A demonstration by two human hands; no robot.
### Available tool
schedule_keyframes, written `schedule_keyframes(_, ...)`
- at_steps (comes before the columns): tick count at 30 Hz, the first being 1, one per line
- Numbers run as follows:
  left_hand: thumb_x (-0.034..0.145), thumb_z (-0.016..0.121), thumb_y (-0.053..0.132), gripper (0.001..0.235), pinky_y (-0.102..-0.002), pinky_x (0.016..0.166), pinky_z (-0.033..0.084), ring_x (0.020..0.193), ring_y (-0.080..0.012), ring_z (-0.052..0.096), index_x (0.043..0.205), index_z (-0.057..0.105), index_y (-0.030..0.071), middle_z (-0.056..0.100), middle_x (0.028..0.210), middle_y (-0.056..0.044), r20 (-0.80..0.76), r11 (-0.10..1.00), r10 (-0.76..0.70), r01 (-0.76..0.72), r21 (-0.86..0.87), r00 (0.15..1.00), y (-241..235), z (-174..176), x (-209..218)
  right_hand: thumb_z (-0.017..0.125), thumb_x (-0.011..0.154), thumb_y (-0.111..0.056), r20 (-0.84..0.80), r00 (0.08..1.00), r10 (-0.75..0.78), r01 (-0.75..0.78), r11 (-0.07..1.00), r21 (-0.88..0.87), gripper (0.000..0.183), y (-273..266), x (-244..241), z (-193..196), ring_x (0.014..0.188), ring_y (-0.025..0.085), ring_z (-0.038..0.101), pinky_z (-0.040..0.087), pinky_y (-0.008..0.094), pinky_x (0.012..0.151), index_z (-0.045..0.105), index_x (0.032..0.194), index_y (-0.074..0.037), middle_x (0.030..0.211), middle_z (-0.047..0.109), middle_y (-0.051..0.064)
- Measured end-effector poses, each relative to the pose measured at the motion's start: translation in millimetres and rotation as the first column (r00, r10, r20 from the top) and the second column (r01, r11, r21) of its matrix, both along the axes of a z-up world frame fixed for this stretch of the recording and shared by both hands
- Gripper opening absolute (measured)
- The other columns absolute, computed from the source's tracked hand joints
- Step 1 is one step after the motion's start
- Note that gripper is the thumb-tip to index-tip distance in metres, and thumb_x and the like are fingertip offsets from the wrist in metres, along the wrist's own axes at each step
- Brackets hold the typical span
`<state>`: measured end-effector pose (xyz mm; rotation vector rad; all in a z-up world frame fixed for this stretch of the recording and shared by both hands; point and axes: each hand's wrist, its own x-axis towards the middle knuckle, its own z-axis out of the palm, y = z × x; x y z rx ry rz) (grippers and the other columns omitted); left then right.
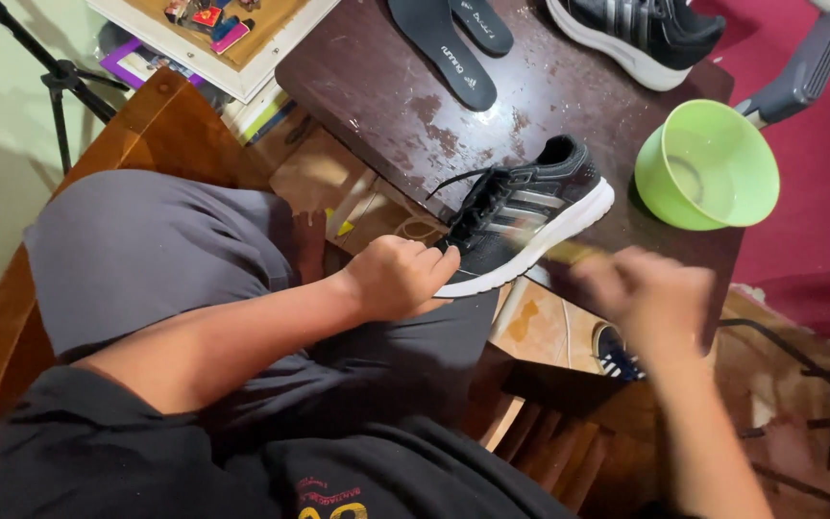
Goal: The person scrubs a black sneaker with a toothbrush, repeatedly dipping the brush into a green bowl of water. They clean the sole, sides, and laces of the shoe while holding it on their lap.
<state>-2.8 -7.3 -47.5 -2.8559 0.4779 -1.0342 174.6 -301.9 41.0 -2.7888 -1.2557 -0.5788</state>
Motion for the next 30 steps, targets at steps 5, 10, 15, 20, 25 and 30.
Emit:
schedule_keyframes(5, 0.098, 0.051, 0.057, 0.055, -0.037, 0.048, 0.041, 0.059, -0.0223, 0.059, 0.111, 0.065, 0.006, 0.057, 0.071, -0.002, 0.007, 0.996, -0.001, 0.002, -0.092, 1.0, -4.7, 14.4, -2.7, 0.06, 0.096, -0.062, -0.094, 0.996, 0.001, -0.014, 0.99, -0.138, 0.044, 6.0, 0.8, -7.1, 0.076, 0.026, 0.066, 0.037, 0.043, 0.074, 0.06, 0.08, -0.021, 0.073, 0.066, -0.001)
schedule_keyframes(10, 0.077, 0.079, 0.06, 0.059, -0.036, 0.053, 0.043, 0.068, -0.0224, 0.06, 0.102, 0.056, 0.011, 0.058, 0.083, -0.002, -0.133, 0.985, 0.071, -0.091, -0.144, 0.989, -5.2, 21.9, -3.2, 0.046, 0.103, -0.059, -0.235, 0.908, -0.348, 0.289, 0.923, -0.254, 0.043, 9.7, -2.9, 0.8, 0.087, 0.034, 0.073, 0.04, 0.048, 0.076, 0.07, 0.1, -0.023, 0.09, 0.078, 0.005)
schedule_keyframes(15, 0.076, 0.08, 0.057, 0.063, -0.037, 0.056, 0.046, 0.071, -0.0243, 0.063, 0.109, 0.057, 0.008, 0.059, 0.087, -0.004, -0.178, 0.988, 0.042, -0.067, -0.139, 0.983, -7.7, 18.6, -4.5, 0.041, 0.101, -0.055, -0.322, 0.852, -0.412, 0.336, 0.903, -0.266, 0.04, 10.8, 14.4, 24.0, 0.1, 0.019, 0.074, 0.049, 0.03, 0.083, 0.077, 0.117, -0.047, 0.123, 0.072, -0.016)
schedule_keyframes(20, 0.076, 0.08, 0.061, 0.067, -0.037, 0.056, 0.047, 0.071, -0.0227, 0.063, 0.111, 0.057, 0.009, 0.06, 0.088, -0.002, -0.169, 0.99, 0.086, -0.103, -0.096, 0.982, -5.9, 14.3, -4.2, 0.047, 0.099, -0.063, -0.469, 0.798, -0.378, 0.225, 0.91, -0.349, 0.05, 3.5, 4.2, 39.4, 0.079, 0.028, 0.059, 0.04, 0.039, 0.081, 0.06, 0.08, -0.019, 0.071, 0.066, 0.008)
schedule_keyframes(25, 0.078, 0.077, 0.063, 0.063, -0.037, 0.052, 0.044, 0.067, -0.0228, 0.062, 0.107, 0.055, 0.012, 0.058, 0.085, -0.002, -0.163, 0.99, 0.108, -0.121, -0.069, 0.981, -6.8, 16.8, -4.6, 0.071, 0.093, -0.034, -0.621, 0.773, 0.132, -0.118, 0.991, 0.065, 0.046, -3.4, -2.6, 33.4, 0.054, 0.011, 0.033, 0.028, 0.03, 0.053, 0.051, 0.059, -0.01, 0.055, 0.039, -0.001)
schedule_keyframes(30, 0.078, 0.079, 0.056, 0.058, -0.038, 0.056, 0.046, 0.069, -0.0256, 0.063, 0.104, 0.056, 0.009, 0.06, 0.084, -0.006, -0.158, 0.993, -0.055, 0.038, -0.111, 0.986, -7.0, 17.4, -3.6, 0.065, 0.092, -0.055, -0.458, 0.865, -0.203, 0.155, 0.978, -0.14, 0.034, 20.9, -32.8, 11.7, 0.059, 0.017, 0.055, 0.041, 0.034, 0.058, 0.073, 0.077, -0.025, 0.062, 0.065, -0.003)
